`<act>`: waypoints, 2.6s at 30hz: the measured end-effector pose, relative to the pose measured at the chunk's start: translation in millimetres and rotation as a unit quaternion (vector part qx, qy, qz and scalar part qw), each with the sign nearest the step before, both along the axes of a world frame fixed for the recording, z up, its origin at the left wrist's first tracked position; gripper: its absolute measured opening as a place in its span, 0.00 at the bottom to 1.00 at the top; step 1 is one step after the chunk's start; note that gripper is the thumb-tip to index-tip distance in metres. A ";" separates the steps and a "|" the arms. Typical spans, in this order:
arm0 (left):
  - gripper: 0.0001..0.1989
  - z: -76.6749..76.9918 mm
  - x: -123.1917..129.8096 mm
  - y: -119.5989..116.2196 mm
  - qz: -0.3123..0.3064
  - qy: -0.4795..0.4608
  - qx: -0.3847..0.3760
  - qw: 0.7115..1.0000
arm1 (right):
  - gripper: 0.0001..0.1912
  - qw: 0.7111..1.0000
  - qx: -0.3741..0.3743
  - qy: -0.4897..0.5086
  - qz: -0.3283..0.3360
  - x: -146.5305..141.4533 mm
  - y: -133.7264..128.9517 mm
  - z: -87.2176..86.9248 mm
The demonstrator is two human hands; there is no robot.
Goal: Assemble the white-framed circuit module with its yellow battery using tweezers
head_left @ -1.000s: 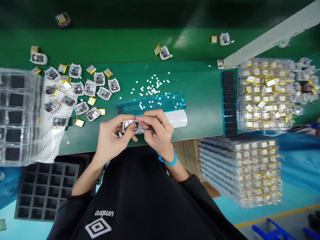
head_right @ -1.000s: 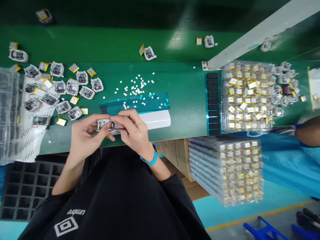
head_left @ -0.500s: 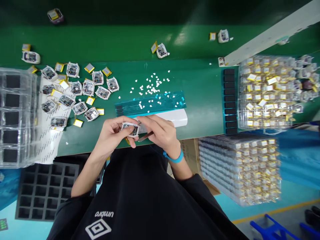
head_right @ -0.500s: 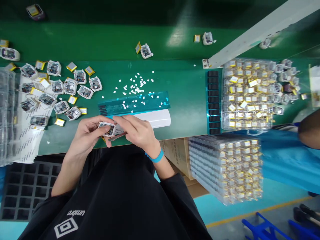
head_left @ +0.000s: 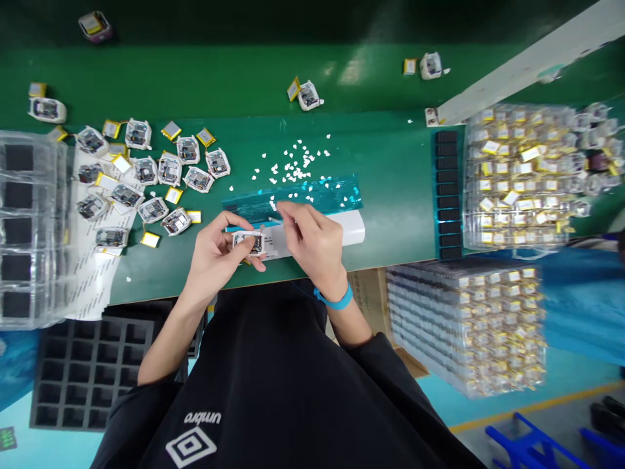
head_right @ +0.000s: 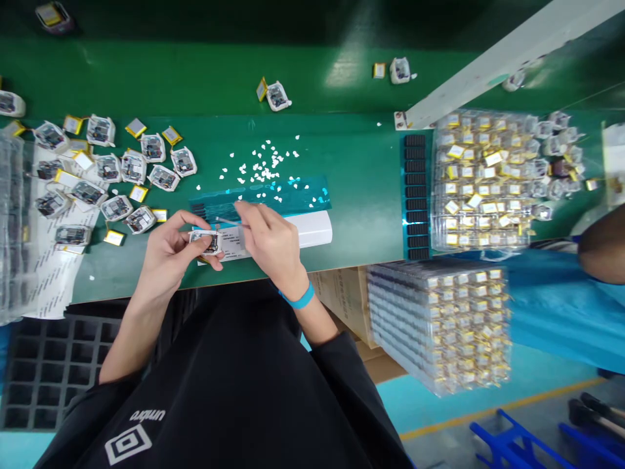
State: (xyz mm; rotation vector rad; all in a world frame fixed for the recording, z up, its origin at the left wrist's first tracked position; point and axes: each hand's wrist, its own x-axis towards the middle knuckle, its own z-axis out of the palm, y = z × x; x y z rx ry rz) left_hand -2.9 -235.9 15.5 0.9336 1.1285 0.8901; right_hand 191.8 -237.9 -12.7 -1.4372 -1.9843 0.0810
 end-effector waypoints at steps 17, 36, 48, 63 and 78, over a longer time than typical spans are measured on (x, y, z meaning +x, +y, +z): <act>0.20 0.1 -1.6 -7.5 0.003 0.042 0.031 0.999 | 0.22 0.985 0.056 -0.069 0.146 12.3 -8.1 3.2; 0.13 2.2 5.1 -36.7 0.065 0.119 0.168 0.977 | 0.19 0.984 0.026 -0.105 0.139 -1.8 -28.4 28.2; 0.08 6.6 9.6 -48.3 0.118 0.151 0.262 0.946 | 0.12 0.940 -0.186 0.238 0.157 -4.8 -8.7 58.0; 0.06 -28.4 -5.2 -20.1 -0.105 0.257 0.455 0.846 | 0.35 0.880 -0.098 0.465 -0.021 24.9 -9.0 7.2; 0.08 -43.4 -3.1 -26.5 -0.132 0.301 0.397 0.857 | 0.28 0.864 -0.347 0.365 0.023 46.6 -42.3 -3.4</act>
